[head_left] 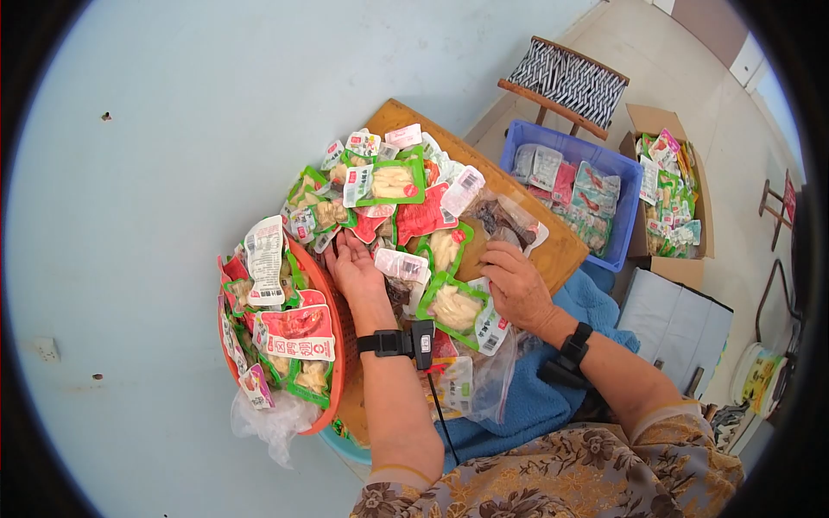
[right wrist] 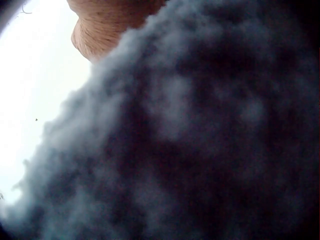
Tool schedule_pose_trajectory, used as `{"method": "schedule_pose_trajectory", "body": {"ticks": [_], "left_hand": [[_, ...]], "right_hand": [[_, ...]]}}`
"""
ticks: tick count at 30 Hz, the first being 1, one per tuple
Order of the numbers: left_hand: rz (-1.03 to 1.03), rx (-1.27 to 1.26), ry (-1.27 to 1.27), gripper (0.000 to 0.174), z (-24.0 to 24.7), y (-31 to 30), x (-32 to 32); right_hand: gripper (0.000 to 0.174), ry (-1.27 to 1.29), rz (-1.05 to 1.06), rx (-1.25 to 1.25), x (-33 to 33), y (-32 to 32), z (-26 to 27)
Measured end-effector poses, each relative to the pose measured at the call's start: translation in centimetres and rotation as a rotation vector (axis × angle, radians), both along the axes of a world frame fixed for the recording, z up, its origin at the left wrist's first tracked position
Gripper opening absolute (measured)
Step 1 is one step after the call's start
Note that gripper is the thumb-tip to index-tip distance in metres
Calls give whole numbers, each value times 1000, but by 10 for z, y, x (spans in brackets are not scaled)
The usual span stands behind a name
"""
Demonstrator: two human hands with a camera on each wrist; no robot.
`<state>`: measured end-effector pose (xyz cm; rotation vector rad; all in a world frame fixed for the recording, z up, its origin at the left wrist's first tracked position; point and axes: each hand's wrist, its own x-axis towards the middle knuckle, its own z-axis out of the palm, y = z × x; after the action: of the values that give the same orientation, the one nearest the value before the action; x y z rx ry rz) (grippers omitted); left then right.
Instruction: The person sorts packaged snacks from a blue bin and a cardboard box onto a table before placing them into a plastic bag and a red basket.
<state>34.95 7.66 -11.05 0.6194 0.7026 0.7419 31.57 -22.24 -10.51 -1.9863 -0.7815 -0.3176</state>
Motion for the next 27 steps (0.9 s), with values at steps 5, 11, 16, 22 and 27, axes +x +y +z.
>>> {"method": "schedule_pose_trajectory", "body": {"ticks": [5,11,16,22,27], "left_hand": [[24,267,230,44,39,-32,7],[-121,303,394,37,24,-12,14],[-51,410,457,28,18,-12,15],[78,412,435,31,23,-31,14],[104,366,434,35,45,-62,0]], "right_hand": [[24,12,-12,32,0,1,3],[24,26,-18,31,0,1,5],[19,4,-4,10,2,-1,3],[19,-15,-10,28,2,0,2],[19,-32,-16,41,1,-1,0]]}}
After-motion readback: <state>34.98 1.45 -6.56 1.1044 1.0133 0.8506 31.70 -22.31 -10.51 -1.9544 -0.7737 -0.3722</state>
